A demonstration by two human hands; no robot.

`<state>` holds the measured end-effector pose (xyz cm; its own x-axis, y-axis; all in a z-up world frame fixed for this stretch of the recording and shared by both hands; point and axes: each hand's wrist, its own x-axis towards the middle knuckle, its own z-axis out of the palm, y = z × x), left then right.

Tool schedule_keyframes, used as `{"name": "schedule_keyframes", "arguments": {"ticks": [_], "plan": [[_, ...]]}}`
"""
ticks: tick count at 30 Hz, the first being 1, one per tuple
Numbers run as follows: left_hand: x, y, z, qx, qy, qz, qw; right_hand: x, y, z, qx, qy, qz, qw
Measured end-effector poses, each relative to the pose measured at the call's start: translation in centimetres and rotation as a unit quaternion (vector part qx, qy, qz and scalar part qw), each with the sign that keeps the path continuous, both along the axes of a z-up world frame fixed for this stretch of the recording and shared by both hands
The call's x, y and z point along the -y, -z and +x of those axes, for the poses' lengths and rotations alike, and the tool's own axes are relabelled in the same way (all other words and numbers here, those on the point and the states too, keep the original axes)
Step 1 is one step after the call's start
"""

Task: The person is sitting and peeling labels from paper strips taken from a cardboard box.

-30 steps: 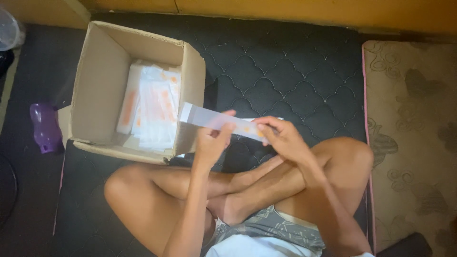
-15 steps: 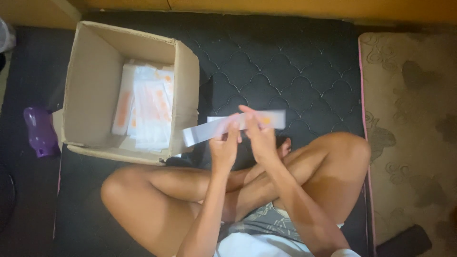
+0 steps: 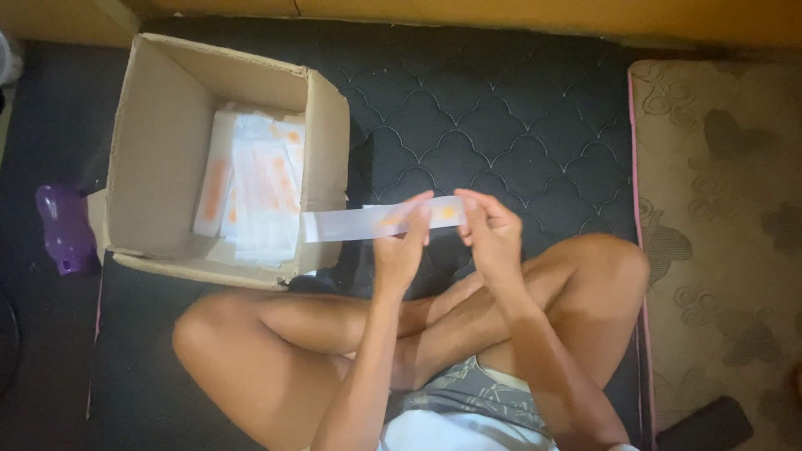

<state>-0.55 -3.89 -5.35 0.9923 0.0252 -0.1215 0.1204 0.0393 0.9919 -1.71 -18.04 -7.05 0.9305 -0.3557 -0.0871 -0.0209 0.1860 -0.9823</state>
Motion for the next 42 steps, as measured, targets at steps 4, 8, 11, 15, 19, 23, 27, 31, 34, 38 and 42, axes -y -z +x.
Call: {"name": "schedule_keyframes", "arguments": {"ticks": [4,8,11,15,19,23,27,31,34,38,42], "plan": [[-3.2,1.4,1.0,-0.176,-0.046,0.086,0.980,2.6,-1.7,0.3,-0.049,0.059,-0.029,0.997],[-5.9,1.9,0.8,-0.018,-0.115,0.055,0.992,4.1,-0.8,0.1,-0.036,0.074,-0.041,0.996],[-6.3,1.2,0.7,-0.001,-0.111,0.075,0.991,4.3,-0.3,0.4,-0.044,0.059,-0.068,0.995],[-6.7,-0.5,1.7,-0.066,-0.059,0.160,0.983,5.6,-1.7,1.1,-0.072,-0.021,-0.140,0.987],[-5.8,-1.8,2.2,-0.097,-0.011,0.221,0.970,7.8,0.4,2.9,-0.109,-0.093,-0.227,0.963],[-5.3,1.5,3.4,-0.012,0.017,0.347,0.938,7.9,3.9,3.9,-0.156,-0.069,-0.214,0.962],[-4.0,2.5,3.2,-0.005,0.040,0.435,0.900,7.3,8.0,4.0,-0.200,-0.046,-0.173,0.963],[-2.5,4.2,3.7,-0.012,0.103,0.510,0.854,7.7,9.2,4.1,-0.214,-0.037,-0.221,0.951],[-2.3,3.5,3.6,0.050,0.180,0.524,0.831,7.7,8.4,3.5,-0.241,-0.041,-0.259,0.934],[-3.9,7.4,4.8,0.119,0.227,0.547,0.797,6.8,6.5,3.3,-0.253,-0.094,-0.393,0.879],[-5.3,9.7,4.9,0.108,0.229,0.551,0.795,6.2,5.4,2.9,-0.210,-0.081,-0.469,0.854]]}}
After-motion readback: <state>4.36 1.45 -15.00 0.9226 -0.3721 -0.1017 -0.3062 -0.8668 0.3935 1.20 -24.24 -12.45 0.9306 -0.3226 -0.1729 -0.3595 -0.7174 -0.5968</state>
